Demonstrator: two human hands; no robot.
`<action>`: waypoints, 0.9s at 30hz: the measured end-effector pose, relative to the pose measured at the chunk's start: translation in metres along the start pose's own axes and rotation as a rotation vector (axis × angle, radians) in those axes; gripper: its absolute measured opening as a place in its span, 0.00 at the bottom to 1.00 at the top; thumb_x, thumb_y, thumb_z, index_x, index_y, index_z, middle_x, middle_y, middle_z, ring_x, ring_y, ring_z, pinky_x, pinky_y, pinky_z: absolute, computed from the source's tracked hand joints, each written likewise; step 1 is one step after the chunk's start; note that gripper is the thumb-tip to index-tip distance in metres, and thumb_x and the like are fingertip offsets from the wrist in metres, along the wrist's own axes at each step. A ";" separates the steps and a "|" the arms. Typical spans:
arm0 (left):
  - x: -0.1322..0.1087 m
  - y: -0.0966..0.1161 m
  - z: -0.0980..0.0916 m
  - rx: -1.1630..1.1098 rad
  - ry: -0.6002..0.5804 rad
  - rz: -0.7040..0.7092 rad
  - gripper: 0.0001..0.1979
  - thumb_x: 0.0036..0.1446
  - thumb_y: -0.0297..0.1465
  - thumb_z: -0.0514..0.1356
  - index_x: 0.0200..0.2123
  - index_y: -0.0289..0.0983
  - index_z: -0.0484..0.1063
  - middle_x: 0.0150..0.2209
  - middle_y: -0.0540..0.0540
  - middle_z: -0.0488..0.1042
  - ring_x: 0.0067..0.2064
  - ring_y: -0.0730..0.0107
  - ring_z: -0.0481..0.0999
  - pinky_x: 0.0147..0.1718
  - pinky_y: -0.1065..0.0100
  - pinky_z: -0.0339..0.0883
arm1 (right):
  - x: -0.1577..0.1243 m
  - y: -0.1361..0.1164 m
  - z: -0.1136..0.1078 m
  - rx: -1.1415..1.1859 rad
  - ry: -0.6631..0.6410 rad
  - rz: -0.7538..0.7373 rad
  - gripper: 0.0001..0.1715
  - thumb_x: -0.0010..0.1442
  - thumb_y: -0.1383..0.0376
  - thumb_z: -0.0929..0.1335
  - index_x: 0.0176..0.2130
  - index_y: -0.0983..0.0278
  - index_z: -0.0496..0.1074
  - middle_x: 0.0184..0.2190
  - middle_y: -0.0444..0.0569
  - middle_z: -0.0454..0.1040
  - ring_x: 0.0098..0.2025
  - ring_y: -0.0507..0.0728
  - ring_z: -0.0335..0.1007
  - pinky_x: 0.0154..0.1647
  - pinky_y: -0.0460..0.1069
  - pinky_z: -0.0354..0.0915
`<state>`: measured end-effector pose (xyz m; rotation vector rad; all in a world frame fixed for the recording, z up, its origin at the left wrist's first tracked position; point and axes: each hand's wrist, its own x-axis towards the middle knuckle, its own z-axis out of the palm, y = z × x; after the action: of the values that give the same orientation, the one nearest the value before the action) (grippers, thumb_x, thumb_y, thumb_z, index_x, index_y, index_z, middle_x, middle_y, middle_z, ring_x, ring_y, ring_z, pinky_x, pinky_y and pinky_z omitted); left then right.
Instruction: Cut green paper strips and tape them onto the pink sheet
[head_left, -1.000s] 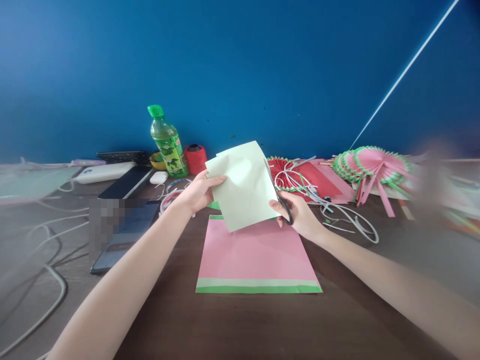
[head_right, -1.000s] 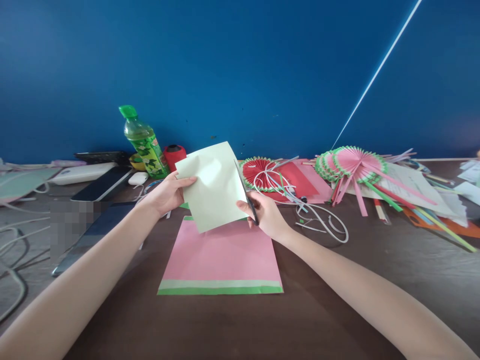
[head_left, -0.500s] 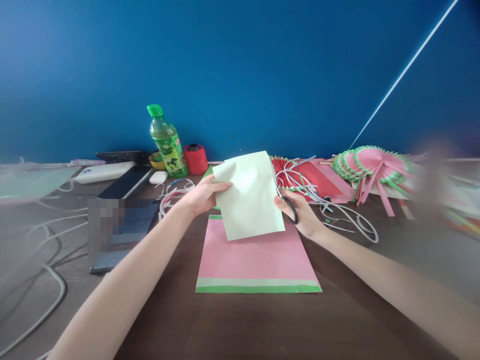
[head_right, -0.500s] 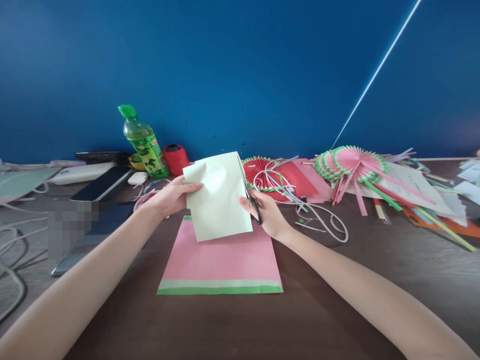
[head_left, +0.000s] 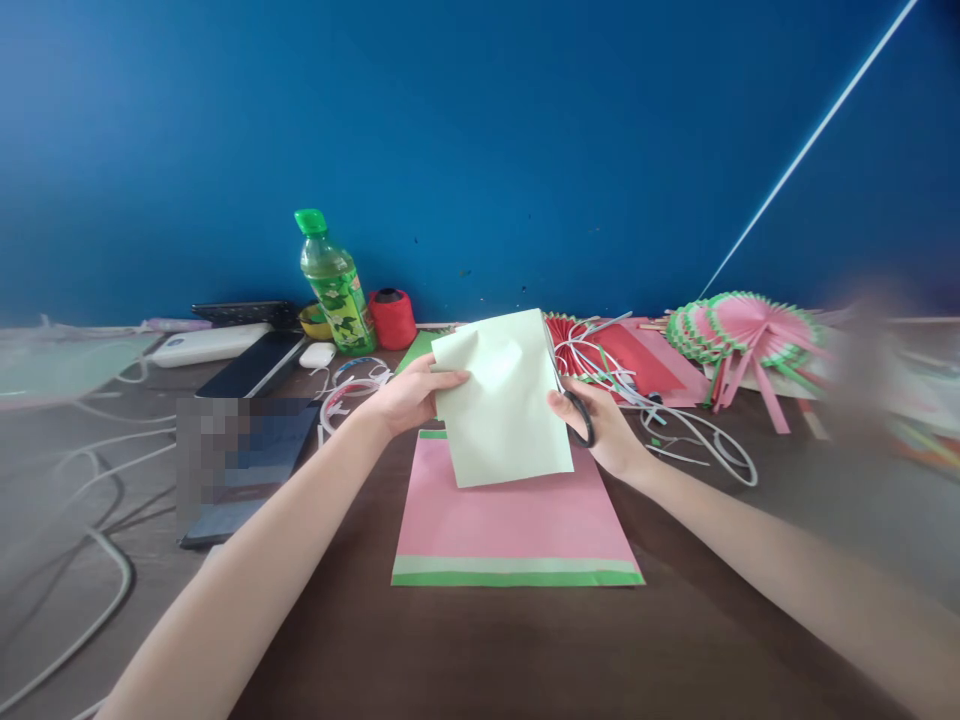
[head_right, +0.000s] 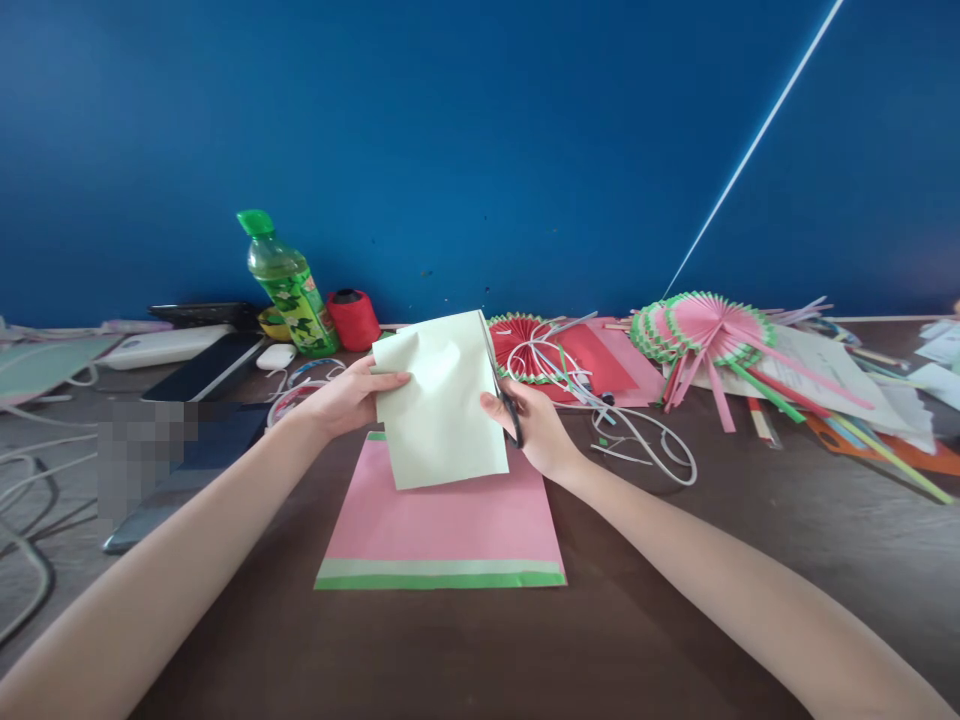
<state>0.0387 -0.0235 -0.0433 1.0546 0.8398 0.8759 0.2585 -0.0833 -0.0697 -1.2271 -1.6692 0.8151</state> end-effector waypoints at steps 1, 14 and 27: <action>-0.001 0.000 0.000 0.001 -0.005 -0.014 0.17 0.40 0.25 0.66 0.38 0.35 0.71 0.36 0.41 0.77 0.33 0.62 0.77 0.31 0.65 0.73 | 0.000 -0.001 0.000 0.009 0.008 0.004 0.28 0.51 0.43 0.62 0.22 0.62 0.50 0.21 0.40 0.45 0.23 0.49 0.43 0.23 0.46 0.46; -0.002 0.000 0.002 0.069 -0.019 -0.062 0.19 0.45 0.24 0.63 0.43 0.34 0.67 0.39 0.41 0.76 0.39 0.60 0.77 0.40 0.60 0.72 | 0.001 0.001 -0.001 -0.038 0.057 0.000 0.29 0.50 0.44 0.64 0.21 0.62 0.51 0.18 0.38 0.45 0.21 0.47 0.43 0.22 0.45 0.46; -0.001 -0.001 -0.001 0.120 -0.093 -0.129 0.19 0.42 0.27 0.65 0.41 0.36 0.69 0.45 0.40 0.73 0.42 0.57 0.75 0.35 0.63 0.73 | -0.001 0.002 -0.001 0.108 0.030 0.039 0.27 0.51 0.46 0.65 0.22 0.62 0.51 0.15 0.36 0.49 0.17 0.46 0.49 0.19 0.45 0.48</action>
<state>0.0375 -0.0239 -0.0446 1.1237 0.8803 0.6698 0.2606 -0.0832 -0.0712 -1.1943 -1.5608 0.8952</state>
